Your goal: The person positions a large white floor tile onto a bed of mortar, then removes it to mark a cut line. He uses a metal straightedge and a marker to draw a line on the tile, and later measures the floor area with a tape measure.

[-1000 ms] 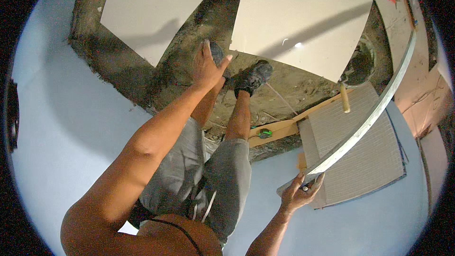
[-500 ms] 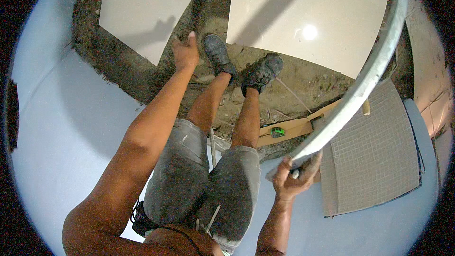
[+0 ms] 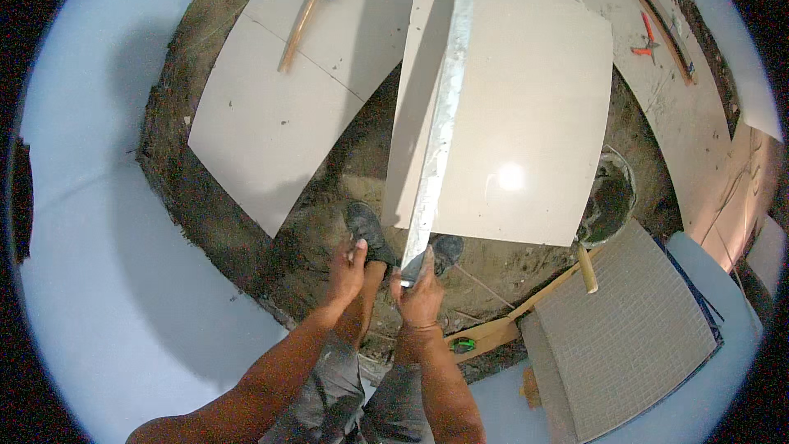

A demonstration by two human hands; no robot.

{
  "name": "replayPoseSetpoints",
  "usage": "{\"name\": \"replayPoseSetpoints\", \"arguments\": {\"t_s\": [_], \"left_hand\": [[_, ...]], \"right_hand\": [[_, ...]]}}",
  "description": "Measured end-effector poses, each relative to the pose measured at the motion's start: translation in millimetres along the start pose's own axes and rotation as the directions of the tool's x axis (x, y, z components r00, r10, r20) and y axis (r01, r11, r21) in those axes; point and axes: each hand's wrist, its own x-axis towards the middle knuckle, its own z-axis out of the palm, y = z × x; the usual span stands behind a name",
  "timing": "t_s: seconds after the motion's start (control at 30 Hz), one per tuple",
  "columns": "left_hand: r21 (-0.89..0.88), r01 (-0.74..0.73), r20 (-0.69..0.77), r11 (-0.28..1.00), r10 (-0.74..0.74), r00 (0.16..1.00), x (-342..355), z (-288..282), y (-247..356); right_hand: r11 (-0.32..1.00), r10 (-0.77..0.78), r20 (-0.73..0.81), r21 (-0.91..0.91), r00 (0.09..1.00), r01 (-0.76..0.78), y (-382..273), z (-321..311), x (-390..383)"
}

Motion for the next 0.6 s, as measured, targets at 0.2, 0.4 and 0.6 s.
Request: {"name": "replayPoseSetpoints", "arguments": {"t_s": [0.2, 0.4, 0.6], "left_hand": [[-0.09, -0.268, -0.065, 0.959, 0.262, 0.963, 29.6, 12.0, 20.3], [0.137, -0.487, -0.084, 0.863, 0.5, 0.862, 78.9, -6.7, 103.9], [0.064, -0.35, -0.03, 0.935, 0.352, 0.935, 67.0, -15.1, 73.2]], "right_hand": [[0.998, -0.046, 0.063, 0.038, 0.997, 0.043, -0.7, 10.1, 4.9], [0.985, 0.17, 0.276, -0.046, 0.946, -0.163, 6.9, 28.1, 10.3], [0.963, 0.236, 0.278, -0.193, 0.931, -0.187, 3.1, 32.3, 20.9]]}}
